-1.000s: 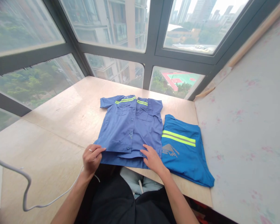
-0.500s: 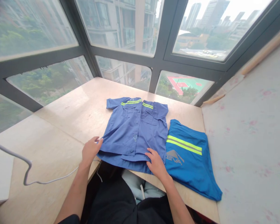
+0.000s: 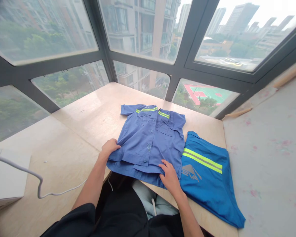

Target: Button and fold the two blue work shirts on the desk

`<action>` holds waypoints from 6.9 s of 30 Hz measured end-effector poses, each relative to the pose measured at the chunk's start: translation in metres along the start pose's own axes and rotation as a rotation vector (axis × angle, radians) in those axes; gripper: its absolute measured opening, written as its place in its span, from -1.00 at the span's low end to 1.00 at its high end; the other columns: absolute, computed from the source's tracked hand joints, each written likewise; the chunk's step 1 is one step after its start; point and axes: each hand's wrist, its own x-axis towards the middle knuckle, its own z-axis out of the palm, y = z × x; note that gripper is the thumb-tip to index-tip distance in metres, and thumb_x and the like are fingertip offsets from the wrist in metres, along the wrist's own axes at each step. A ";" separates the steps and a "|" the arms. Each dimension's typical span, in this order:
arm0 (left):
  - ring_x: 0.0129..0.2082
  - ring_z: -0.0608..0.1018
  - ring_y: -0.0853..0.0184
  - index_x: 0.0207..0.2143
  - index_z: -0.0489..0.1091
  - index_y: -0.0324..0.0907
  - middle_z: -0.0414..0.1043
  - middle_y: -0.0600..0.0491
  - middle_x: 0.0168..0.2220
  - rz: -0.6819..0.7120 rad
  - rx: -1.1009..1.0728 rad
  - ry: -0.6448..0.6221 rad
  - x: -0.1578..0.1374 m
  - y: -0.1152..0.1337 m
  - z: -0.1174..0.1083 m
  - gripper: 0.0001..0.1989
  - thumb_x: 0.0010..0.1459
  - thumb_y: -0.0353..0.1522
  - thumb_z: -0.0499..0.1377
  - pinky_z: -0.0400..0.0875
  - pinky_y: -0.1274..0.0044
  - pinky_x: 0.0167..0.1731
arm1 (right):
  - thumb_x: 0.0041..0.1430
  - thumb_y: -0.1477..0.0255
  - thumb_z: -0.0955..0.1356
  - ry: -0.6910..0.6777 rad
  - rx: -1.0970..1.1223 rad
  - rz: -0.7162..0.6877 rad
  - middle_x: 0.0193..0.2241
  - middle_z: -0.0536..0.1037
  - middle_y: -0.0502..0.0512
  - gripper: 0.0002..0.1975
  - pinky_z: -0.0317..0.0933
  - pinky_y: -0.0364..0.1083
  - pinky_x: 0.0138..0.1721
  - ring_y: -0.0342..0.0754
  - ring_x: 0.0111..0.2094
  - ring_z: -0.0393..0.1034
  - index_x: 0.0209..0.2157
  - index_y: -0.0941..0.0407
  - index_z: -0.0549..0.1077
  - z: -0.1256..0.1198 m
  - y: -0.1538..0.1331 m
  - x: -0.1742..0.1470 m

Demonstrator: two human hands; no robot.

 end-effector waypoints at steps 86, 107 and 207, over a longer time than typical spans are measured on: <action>-0.57 0.60 0.34 -0.27 0.42 -0.30 0.59 -0.20 -0.25 -0.215 -0.784 -0.482 -0.157 0.003 0.088 -0.66 0.15 -0.16 0.20 0.08 0.69 -0.82 | 0.04 0.20 0.42 0.275 1.097 0.144 -0.38 0.51 0.04 -0.65 0.28 -0.09 -0.26 -0.06 -0.36 0.38 -0.19 0.09 0.42 0.057 -0.035 0.036; -0.50 0.50 0.46 0.01 0.35 -0.15 0.48 0.00 -0.20 -0.130 -1.193 0.100 -0.187 0.025 0.101 -0.54 0.02 -0.35 0.30 0.31 0.64 -0.59 | 0.08 0.18 0.39 0.187 1.029 0.111 -0.35 0.55 0.06 -0.70 0.26 -0.05 -0.20 -0.04 -0.33 0.35 -0.26 0.10 0.54 0.050 -0.034 0.027; -0.28 0.52 0.27 -0.20 0.51 -0.17 0.53 -0.04 -0.30 1.004 -0.126 0.138 -0.125 0.001 0.124 -0.80 0.31 -0.36 0.07 0.40 0.42 -0.22 | 0.14 0.31 0.33 0.210 0.516 0.056 -0.57 0.28 -0.08 -0.77 0.07 -0.15 -0.44 -0.14 -0.52 0.15 -0.54 0.11 0.37 0.039 -0.052 0.027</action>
